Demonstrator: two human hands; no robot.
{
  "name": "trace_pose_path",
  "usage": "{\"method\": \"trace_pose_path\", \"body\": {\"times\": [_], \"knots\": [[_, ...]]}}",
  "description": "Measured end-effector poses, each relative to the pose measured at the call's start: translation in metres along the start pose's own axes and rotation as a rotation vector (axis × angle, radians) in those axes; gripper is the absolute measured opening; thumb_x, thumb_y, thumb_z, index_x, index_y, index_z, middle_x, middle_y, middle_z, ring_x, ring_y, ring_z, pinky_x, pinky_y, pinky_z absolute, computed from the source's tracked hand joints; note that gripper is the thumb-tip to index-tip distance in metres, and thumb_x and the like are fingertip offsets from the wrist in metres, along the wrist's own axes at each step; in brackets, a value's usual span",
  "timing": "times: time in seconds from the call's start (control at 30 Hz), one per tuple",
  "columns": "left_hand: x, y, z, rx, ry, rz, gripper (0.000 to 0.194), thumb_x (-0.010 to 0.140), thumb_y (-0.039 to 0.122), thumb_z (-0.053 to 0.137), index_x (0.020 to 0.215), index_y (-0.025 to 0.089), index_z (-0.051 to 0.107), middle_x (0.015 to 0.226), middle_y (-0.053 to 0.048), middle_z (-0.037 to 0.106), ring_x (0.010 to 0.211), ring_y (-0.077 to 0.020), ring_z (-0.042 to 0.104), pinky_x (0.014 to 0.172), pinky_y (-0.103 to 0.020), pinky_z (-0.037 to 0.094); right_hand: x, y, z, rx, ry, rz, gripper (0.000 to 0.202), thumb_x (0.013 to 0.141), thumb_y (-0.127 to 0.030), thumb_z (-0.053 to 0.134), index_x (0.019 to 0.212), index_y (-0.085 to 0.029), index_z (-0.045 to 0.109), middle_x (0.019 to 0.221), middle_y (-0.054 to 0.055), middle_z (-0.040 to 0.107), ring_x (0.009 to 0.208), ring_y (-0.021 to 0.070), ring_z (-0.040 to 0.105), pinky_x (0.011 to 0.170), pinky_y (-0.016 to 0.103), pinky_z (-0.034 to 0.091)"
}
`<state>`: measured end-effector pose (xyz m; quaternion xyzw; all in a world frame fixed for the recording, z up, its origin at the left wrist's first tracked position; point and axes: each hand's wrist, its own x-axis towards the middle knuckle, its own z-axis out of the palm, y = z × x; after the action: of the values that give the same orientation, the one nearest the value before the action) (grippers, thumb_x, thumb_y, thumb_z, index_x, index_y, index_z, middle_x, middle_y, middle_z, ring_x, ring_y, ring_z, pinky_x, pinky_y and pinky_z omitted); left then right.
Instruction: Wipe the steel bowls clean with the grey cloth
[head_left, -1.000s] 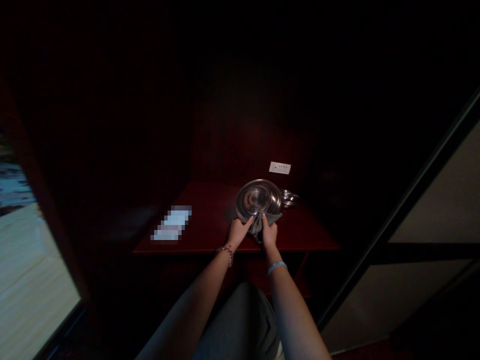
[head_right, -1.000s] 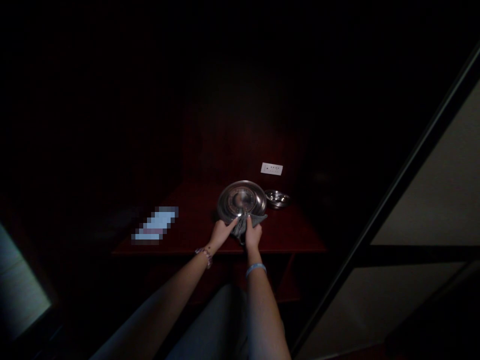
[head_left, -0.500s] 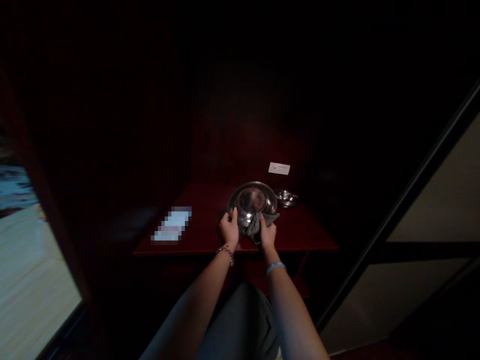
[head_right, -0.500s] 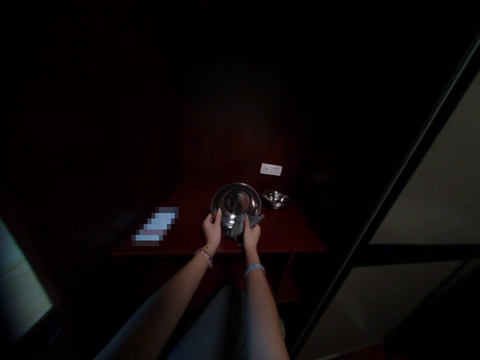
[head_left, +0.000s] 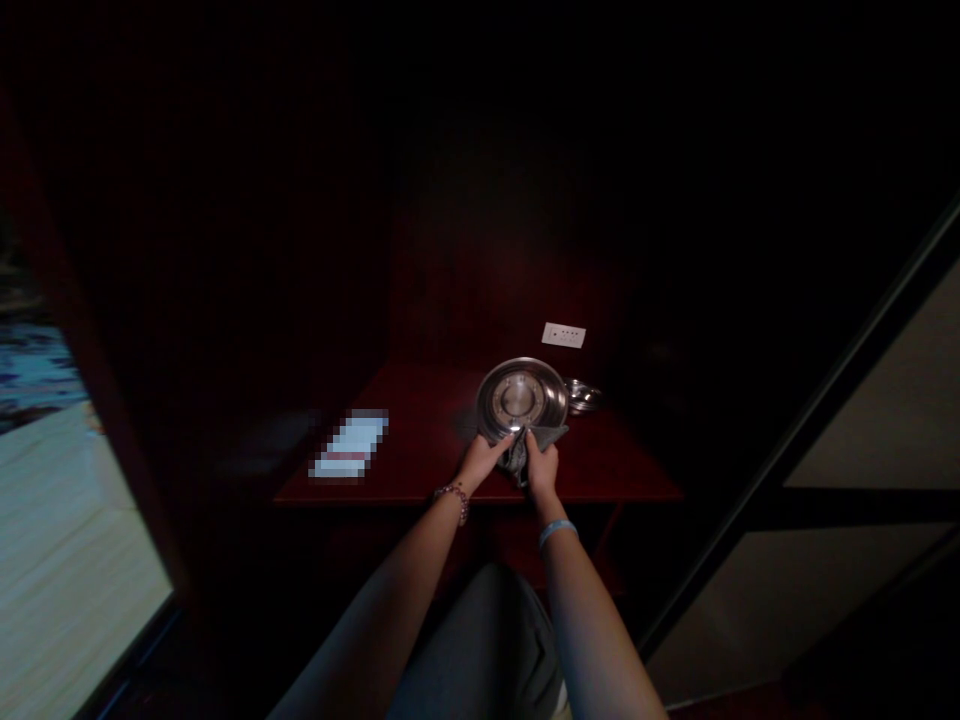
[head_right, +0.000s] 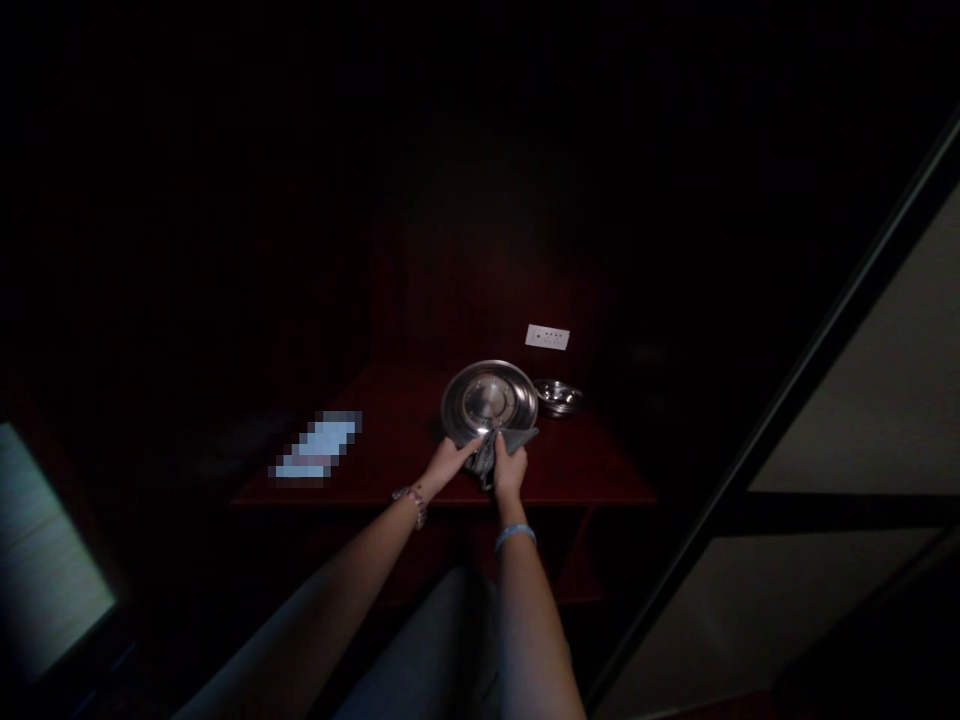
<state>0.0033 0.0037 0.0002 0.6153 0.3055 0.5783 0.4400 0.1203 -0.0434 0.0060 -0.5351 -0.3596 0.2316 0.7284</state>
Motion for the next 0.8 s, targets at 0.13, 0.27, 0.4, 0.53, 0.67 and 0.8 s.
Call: {"method": "trace_pose_path", "body": {"times": [0.13,0.27,0.4,0.53,0.67,0.8], "knots": [[-0.0015,0.0012,-0.0012,-0.004,0.142,-0.018,0.035,0.075,0.028,0.07,0.108,0.015,0.069,0.116,-0.011,0.073,0.112,-0.0229,0.066,0.103,-0.038,0.045,-0.0014,-0.0015,0.0017,-0.008,-0.057,-0.013,0.054,0.07,-0.053,0.071,0.096,-0.006,0.074,0.097,0.018,0.076,0.091,0.0273,0.072,0.076,0.03,0.053],[-0.0037,0.0048,-0.0014,-0.021,0.168,-0.031,0.03,0.075,0.027,0.068,0.103,0.014,0.069,0.114,-0.012,0.073,0.111,-0.0236,0.066,0.102,-0.039,0.046,-0.0025,-0.0018,0.0019,-0.026,-0.06,-0.016,0.053,0.071,-0.054,0.07,0.096,-0.007,0.074,0.098,0.017,0.076,0.089,0.026,0.072,0.076,0.029,0.053],[-0.0043,0.0065,-0.0011,-0.049,0.147,-0.011,0.028,0.076,0.028,0.066,0.101,0.015,0.069,0.112,-0.011,0.073,0.11,-0.0234,0.066,0.101,-0.039,0.046,-0.0022,-0.0005,0.0019,-0.017,-0.071,-0.006,0.053,0.071,-0.054,0.069,0.096,-0.007,0.074,0.097,0.017,0.076,0.087,0.0255,0.072,0.075,0.029,0.053],[-0.005,0.0074,-0.0011,-0.057,0.141,-0.006,0.028,0.075,0.027,0.066,0.1,0.015,0.069,0.111,-0.011,0.073,0.108,-0.0232,0.067,0.1,-0.038,0.047,-0.0023,-0.0005,0.002,-0.022,-0.069,-0.012,0.053,0.072,-0.054,0.068,0.096,-0.006,0.074,0.097,0.017,0.076,0.087,0.0261,0.072,0.076,0.03,0.053],[-0.0057,0.0078,-0.0009,-0.071,0.151,0.001,0.03,0.075,0.027,0.067,0.103,0.015,0.069,0.113,-0.011,0.073,0.109,-0.0232,0.066,0.101,-0.039,0.046,-0.0029,-0.0017,0.0018,-0.032,-0.076,-0.022,0.052,0.073,-0.053,0.068,0.095,-0.007,0.074,0.097,0.017,0.076,0.087,0.0259,0.072,0.077,0.03,0.052],[-0.0056,0.007,-0.0016,-0.056,0.167,-0.006,0.03,0.075,0.026,0.067,0.103,0.016,0.068,0.114,-0.011,0.073,0.111,-0.0234,0.065,0.102,-0.039,0.045,-0.0034,-0.0023,0.0014,-0.058,-0.071,-0.025,0.051,0.075,-0.052,0.067,0.096,-0.007,0.074,0.099,0.018,0.076,0.089,0.0265,0.072,0.077,0.03,0.052]]}}
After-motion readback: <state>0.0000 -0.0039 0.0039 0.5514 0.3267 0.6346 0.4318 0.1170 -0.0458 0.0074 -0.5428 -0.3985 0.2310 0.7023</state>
